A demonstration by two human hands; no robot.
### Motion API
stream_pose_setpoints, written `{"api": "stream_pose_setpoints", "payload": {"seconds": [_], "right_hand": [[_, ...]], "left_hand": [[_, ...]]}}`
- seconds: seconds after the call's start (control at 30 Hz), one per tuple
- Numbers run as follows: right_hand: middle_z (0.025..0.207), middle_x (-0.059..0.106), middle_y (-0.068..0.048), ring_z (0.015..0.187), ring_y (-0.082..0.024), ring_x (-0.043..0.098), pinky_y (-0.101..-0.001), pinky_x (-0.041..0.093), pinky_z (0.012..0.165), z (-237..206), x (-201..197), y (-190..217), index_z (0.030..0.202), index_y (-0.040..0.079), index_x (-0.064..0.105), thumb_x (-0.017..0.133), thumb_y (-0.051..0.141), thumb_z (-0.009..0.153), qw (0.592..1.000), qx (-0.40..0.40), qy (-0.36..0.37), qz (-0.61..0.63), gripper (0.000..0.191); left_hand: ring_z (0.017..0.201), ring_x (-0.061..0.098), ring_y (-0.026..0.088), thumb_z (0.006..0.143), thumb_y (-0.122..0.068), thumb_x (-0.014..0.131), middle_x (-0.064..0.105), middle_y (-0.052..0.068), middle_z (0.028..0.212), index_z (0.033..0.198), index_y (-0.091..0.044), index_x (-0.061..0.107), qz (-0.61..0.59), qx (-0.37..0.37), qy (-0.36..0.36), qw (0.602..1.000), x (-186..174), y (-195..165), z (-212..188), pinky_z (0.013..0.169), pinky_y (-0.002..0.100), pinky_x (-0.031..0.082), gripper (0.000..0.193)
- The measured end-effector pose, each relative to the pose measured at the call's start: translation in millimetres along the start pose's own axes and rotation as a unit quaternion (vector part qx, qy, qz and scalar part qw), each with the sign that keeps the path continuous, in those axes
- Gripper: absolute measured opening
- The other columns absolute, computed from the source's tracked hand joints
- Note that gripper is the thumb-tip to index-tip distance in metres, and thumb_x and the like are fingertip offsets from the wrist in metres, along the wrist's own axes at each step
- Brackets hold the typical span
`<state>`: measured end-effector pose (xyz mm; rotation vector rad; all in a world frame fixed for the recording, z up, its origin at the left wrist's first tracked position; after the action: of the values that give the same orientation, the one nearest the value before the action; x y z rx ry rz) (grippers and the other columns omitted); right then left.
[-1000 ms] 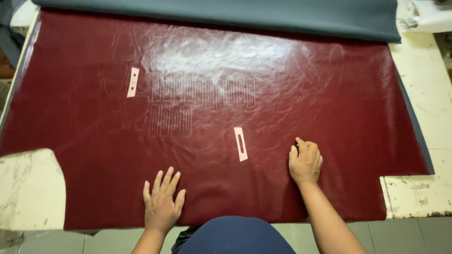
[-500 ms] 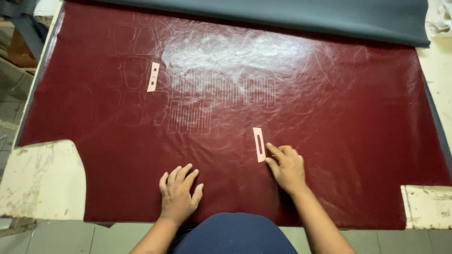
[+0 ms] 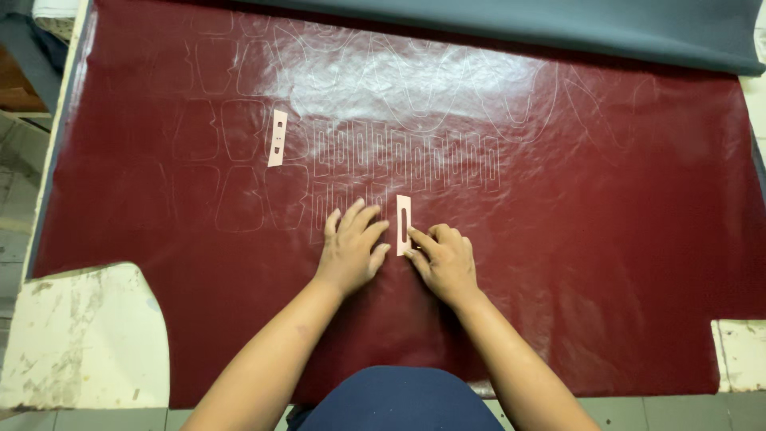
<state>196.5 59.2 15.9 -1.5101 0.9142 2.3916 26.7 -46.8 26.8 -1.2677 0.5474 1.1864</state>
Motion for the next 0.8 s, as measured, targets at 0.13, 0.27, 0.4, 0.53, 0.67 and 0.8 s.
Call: {"api": "stream_pose_setpoints", "payload": {"seconds": [0.13, 0.27, 0.4, 0.53, 0.67, 0.8], "right_hand": [[0.097, 0.06, -0.004, 0.089, -0.025, 0.058, -0.0408, 0.043, 0.077, 8, 2, 7, 0.121, 0.02, 0.074, 0.078, 0.033, 0.085, 1.0, -0.009, -0.002, -0.007, 0.039], [0.095, 0.06, -0.005, 0.087, -0.025, 0.057, -0.0405, 0.043, 0.076, 10, 3, 7, 0.122, 0.019, 0.074, 0.079, 0.032, 0.085, 1.0, -0.012, -0.001, -0.006, 0.039], [0.094, 0.059, -0.004, 0.086, -0.025, 0.057, -0.0405, 0.043, 0.075, 12, 3, 8, 0.121, 0.02, 0.075, 0.079, 0.033, 0.085, 1.0, -0.01, 0.0, -0.006, 0.039], [0.094, 0.059, -0.004, 0.087, -0.025, 0.056, -0.0404, 0.043, 0.075, 12, 3, 9, 0.123, 0.02, 0.074, 0.079, 0.033, 0.085, 1.0, -0.015, -0.01, -0.009, 0.04], [0.094, 0.058, -0.004, 0.087, -0.024, 0.056, -0.0403, 0.043, 0.076, 10, 4, 9, 0.123, 0.02, 0.074, 0.079, 0.032, 0.085, 1.0, -0.013, -0.011, -0.014, 0.04], [0.094, 0.058, -0.003, 0.087, -0.024, 0.056, -0.0403, 0.043, 0.076, 11, 4, 8, 0.123, 0.021, 0.075, 0.079, 0.032, 0.085, 1.0, -0.006, -0.004, -0.018, 0.04]], "left_hand": [[0.149, 0.026, 0.035, 0.083, -0.043, 0.075, 0.039, 0.011, 0.157, 0.135, -0.027, 0.065, -0.04, -0.029, 0.025, 0.998, 4, 11, 12, 0.119, 0.061, 0.012, 0.056], [0.151, 0.028, 0.033, 0.084, -0.045, 0.075, 0.039, 0.009, 0.159, 0.135, -0.031, 0.065, -0.032, -0.036, 0.025, 0.999, 9, 15, 9, 0.121, 0.061, 0.013, 0.054], [0.15, 0.029, 0.034, 0.084, -0.044, 0.074, 0.04, 0.009, 0.158, 0.136, -0.03, 0.065, -0.039, -0.039, 0.031, 0.998, 9, 17, 9, 0.121, 0.061, 0.013, 0.055], [0.15, 0.029, 0.034, 0.086, -0.042, 0.071, 0.04, 0.009, 0.158, 0.136, -0.029, 0.065, -0.042, -0.041, 0.037, 0.998, 10, 18, 8, 0.121, 0.06, 0.013, 0.052], [0.151, 0.03, 0.032, 0.09, -0.032, 0.066, 0.041, 0.007, 0.159, 0.136, -0.031, 0.066, -0.035, -0.049, 0.042, 0.997, 13, 19, 7, 0.122, 0.058, 0.012, 0.046], [0.15, 0.03, 0.031, 0.089, -0.026, 0.064, 0.041, 0.006, 0.159, 0.137, -0.032, 0.065, -0.031, -0.054, 0.054, 0.997, 15, 20, 8, 0.122, 0.058, 0.012, 0.049]]}}
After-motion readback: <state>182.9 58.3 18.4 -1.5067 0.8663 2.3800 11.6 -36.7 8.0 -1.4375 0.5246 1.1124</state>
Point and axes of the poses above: each hand's wrist, its own z-axis towards the middle knuckle, its own x-axis out of the palm, y = z × x, the point moved 2 cm from there along z, towards the middle knuckle
